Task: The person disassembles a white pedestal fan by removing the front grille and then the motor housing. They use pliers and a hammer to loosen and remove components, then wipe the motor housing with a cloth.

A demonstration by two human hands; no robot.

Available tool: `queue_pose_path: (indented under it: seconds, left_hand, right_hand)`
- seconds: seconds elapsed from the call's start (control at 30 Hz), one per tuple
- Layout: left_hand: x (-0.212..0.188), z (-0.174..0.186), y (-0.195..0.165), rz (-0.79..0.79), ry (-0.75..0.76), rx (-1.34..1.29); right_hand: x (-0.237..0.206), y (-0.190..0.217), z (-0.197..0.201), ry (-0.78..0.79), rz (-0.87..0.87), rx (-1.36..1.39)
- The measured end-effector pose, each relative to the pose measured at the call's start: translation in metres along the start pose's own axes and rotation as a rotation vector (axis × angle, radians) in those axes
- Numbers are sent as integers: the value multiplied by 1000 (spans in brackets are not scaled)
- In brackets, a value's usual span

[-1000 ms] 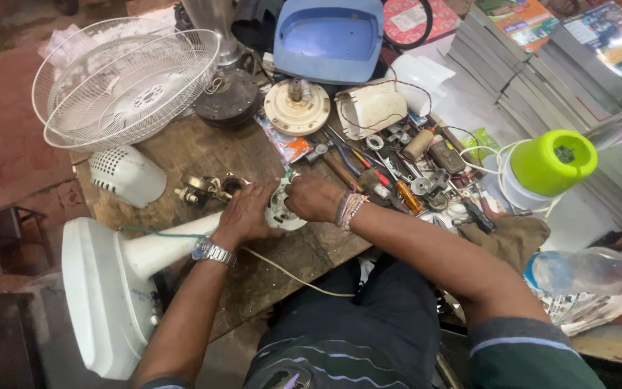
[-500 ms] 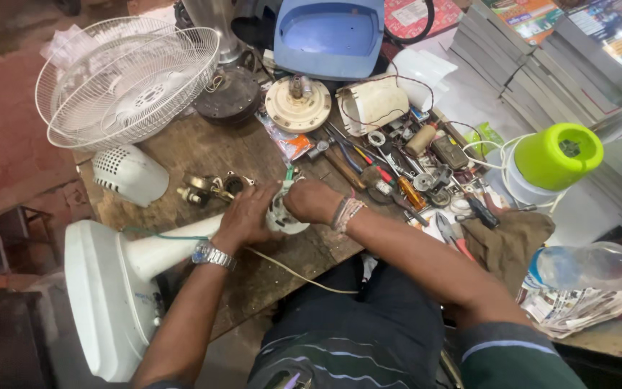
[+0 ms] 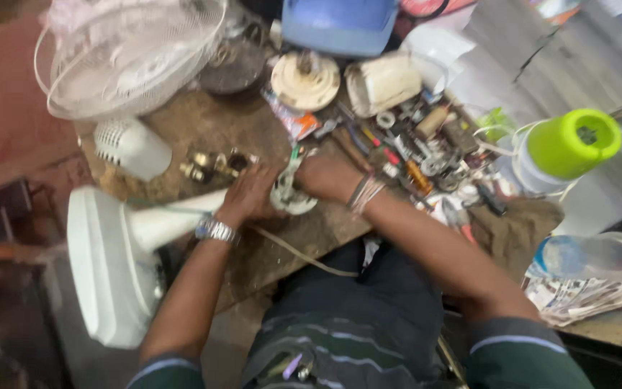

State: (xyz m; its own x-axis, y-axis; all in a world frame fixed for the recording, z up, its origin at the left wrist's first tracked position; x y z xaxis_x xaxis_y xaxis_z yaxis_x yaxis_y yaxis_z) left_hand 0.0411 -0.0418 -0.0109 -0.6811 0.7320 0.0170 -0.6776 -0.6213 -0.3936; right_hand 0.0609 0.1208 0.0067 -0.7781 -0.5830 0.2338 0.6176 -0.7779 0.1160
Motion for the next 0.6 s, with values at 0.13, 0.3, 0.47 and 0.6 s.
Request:
queue_pose_path:
  seconds: [0.13, 0.3, 0.47, 0.6]
  left_hand:
    - [2, -4, 6, 3, -17, -27]
    - [3, -3, 9, -25, -54, -78]
    - [2, 0, 9, -90, -109, -98]
    - [3, -2, 14, -30, -90, -83]
  right_hand:
    - [3, 1, 5, -8, 19, 53]
    - [3, 11, 16, -59, 103, -44]
    - [5, 10, 20, 18, 104, -163]
    - [5, 7, 24, -48, 177, -154]
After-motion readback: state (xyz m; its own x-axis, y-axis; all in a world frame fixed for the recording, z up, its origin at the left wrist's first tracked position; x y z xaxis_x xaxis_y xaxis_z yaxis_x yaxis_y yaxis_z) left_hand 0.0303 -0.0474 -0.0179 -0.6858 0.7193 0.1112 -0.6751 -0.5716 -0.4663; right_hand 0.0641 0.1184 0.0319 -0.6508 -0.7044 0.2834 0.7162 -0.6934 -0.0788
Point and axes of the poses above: each hand's wrist, its own x-axis towards the middle knuckle, its own z-axis out of the back of the hand, y = z × x, the point moved 5 cm from there along x, towards the middle knuckle, and after that the axes turned 5 degrees about -z, right-handed, at the moved point
